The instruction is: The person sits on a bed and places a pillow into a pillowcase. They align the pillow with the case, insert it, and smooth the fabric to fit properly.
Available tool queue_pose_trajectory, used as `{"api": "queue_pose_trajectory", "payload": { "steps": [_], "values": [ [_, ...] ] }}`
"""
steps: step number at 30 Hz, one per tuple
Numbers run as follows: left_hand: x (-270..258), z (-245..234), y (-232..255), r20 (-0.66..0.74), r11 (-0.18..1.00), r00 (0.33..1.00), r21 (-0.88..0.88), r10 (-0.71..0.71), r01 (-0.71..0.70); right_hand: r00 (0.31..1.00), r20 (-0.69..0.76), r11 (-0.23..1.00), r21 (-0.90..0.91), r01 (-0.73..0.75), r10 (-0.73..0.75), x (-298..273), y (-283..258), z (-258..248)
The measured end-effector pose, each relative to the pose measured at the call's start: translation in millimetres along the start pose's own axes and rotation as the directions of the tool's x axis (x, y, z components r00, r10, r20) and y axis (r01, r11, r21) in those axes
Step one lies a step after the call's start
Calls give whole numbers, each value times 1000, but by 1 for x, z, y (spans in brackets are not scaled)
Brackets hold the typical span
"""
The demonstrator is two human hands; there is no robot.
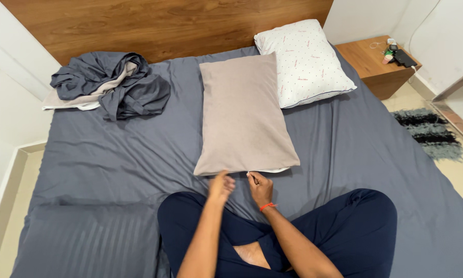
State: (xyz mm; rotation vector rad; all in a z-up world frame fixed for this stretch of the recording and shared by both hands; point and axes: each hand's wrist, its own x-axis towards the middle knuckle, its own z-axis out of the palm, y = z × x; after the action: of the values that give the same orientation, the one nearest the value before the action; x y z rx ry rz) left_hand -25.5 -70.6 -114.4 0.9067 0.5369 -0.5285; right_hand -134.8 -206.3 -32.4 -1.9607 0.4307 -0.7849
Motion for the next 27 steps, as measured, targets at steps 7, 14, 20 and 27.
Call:
{"api": "queue_pose_trajectory", "payload": {
  "steps": [7, 14, 20, 27],
  "values": [
    [-7, 52, -52, -54, 989, 995, -131, -79, 71, 1000, -7, 1000, 17, 21, -21, -1, 9, 1],
    [5, 50, -63, -63, 982, 994, -165, 84, -93, 988, -75, 989, -70, 129, -134, 3, 6, 1],
    [7, 51, -68, -75, 975, 988, -170, 133, -144, 971, -71, 958, -198, 209, -226, 5, 11, 1],
    [-3, 54, -56, -153, 971, 982, -196, 108, -137, 963, -173, 938, -315, 145, -207, 14, 32, -11]
  ]
}}
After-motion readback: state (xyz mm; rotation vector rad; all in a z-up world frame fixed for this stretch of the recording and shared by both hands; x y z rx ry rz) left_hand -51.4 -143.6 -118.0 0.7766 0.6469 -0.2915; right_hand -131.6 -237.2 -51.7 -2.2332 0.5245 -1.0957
